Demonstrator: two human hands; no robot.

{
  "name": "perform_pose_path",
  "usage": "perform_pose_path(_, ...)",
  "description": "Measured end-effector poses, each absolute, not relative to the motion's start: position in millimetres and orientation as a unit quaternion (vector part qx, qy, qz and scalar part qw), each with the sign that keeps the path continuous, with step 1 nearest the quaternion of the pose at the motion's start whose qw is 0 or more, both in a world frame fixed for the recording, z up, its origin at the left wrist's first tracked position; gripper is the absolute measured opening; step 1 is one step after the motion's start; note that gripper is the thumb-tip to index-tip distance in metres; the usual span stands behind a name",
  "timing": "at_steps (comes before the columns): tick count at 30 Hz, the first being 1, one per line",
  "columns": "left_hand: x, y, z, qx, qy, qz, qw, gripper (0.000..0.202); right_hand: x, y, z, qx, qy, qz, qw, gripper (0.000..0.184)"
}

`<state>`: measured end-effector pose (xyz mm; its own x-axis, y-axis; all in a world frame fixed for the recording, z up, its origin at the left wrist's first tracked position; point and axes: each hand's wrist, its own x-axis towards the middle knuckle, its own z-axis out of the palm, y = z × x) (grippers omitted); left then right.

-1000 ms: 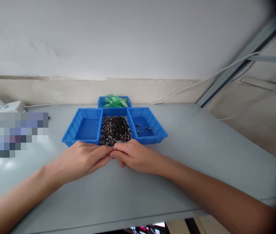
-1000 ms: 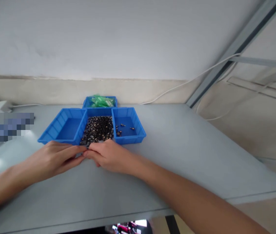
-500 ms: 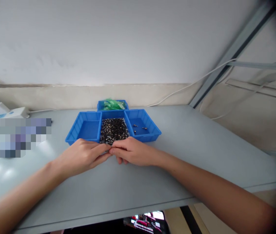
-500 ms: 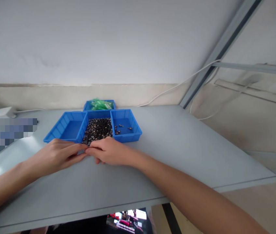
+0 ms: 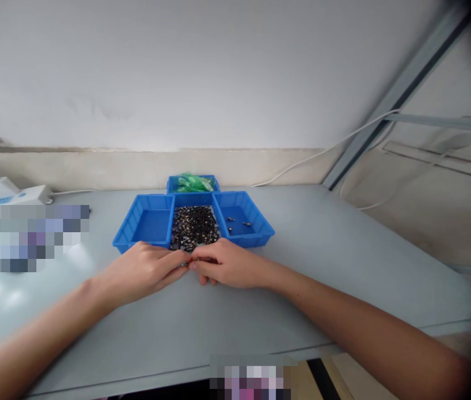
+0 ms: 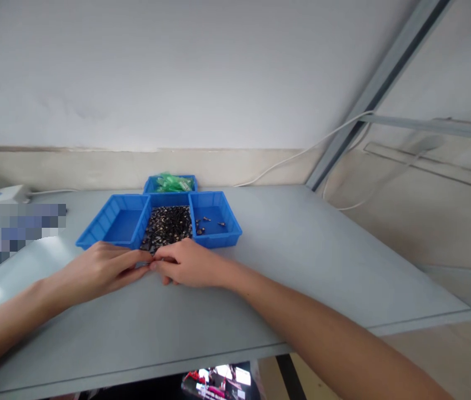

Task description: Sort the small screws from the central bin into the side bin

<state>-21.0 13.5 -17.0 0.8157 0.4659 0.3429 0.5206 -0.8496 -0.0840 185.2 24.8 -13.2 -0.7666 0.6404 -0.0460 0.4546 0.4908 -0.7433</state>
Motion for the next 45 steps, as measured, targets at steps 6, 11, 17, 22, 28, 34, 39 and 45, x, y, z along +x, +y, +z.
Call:
perform_pose_path(6, -22.1, 14.1, -14.9, -0.955, -0.248, -0.148, 0.066, 0.025, 185.3, 24.5, -12.9, -0.317, -0.861, 0.379, 0.120, 0.020)
perform_pose_path(11, -21.5, 13.0, -11.7, -0.956, -0.247, -0.147, 0.057, 0.027, 186.5, 25.2, -12.8, -0.323, -0.856, 0.386, 0.121, 0.020)
perform_pose_path(17, -21.0, 13.1, -11.4, -0.957, -0.243, -0.142, 0.066, 0.025, 186.5, 26.1, -14.5, -0.327, -0.851, 0.394, 0.120, 0.021)
perform_pose_path(22, -20.9, 12.8, -10.7, -0.959, -0.244, -0.131, 0.056, 0.026, 186.0, 26.4, -15.2, -0.326, -0.858, 0.378, 0.120, 0.017)
perform_pose_path(28, -20.9, 12.3, -11.9, -0.960, -0.248, -0.122, 0.051, 0.025, 186.4, 25.7, -15.5, -0.330, -0.851, 0.387, 0.127, 0.018)
perform_pose_path(34, -21.3, 13.8, -15.3, -0.954, -0.246, -0.148, 0.083, 0.025, 187.0, 26.4, -17.2, -0.334, -0.849, 0.389, 0.126, 0.015)
perform_pose_path(39, -21.4, 15.2, -16.2, -0.955, -0.249, -0.140, 0.079, 0.025, 187.7, 26.6, -16.7, -0.335, -0.855, 0.375, 0.124, 0.018)
perform_pose_path(45, -21.3, 14.7, -16.0, -0.956, -0.243, -0.146, 0.077, 0.029, 186.7, 26.9, -17.8, -0.325, -0.862, 0.367, 0.128, 0.019)
